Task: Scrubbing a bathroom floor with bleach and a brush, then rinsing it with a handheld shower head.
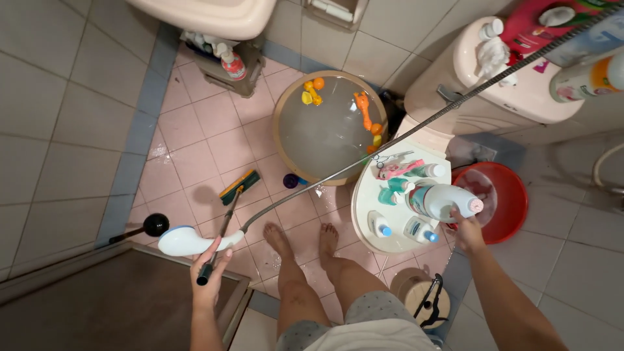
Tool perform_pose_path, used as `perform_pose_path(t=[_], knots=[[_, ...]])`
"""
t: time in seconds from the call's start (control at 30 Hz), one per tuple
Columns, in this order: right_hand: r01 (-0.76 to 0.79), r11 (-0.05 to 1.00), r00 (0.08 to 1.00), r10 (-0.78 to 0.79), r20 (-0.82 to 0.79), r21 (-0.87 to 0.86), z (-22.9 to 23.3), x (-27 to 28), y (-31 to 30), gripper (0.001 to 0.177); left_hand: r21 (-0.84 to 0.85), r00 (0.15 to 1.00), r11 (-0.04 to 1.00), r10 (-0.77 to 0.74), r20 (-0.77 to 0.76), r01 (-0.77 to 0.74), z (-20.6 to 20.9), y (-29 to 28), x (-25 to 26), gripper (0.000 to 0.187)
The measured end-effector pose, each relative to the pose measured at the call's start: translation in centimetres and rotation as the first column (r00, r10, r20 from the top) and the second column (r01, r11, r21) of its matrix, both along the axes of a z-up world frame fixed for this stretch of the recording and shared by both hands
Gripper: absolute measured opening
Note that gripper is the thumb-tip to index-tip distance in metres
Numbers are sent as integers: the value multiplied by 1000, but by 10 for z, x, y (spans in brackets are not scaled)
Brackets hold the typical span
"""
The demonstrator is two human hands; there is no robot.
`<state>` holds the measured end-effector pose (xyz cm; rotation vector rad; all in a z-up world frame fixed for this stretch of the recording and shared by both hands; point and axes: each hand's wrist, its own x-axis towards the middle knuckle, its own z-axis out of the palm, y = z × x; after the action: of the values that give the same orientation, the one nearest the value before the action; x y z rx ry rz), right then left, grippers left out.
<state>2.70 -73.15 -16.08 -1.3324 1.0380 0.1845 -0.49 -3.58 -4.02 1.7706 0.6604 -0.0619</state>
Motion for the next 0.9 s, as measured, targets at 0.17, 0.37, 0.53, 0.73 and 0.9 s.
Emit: perform_pose_path(t=[0.17, 0.37, 0.53, 0.73, 0.9], knots=[[-41, 999, 995, 39, -89, -26, 28, 8, 9, 50, -51, 1000, 999, 7, -11, -7, 5, -5, 8, 52], [-40, 991, 997, 32, -64, -126, 26, -8, -1, 60, -36, 1000, 999, -25, -11, 25, 0, 0, 4, 53], [85, 898, 994, -107, -25, -431, 57, -45, 14, 68, 1, 994, 995, -102, 45, 102, -1, 0, 1, 55], [32, 479, 999, -23, 24, -877, 64, -107, 58, 60, 129, 970, 975, -201, 137, 183, 16, -14, -2, 51], [-179, 618, 924, 374, 85, -766, 115, -70, 176, 35, 82, 915, 969, -245, 319, 231, 6, -11, -9, 54]])
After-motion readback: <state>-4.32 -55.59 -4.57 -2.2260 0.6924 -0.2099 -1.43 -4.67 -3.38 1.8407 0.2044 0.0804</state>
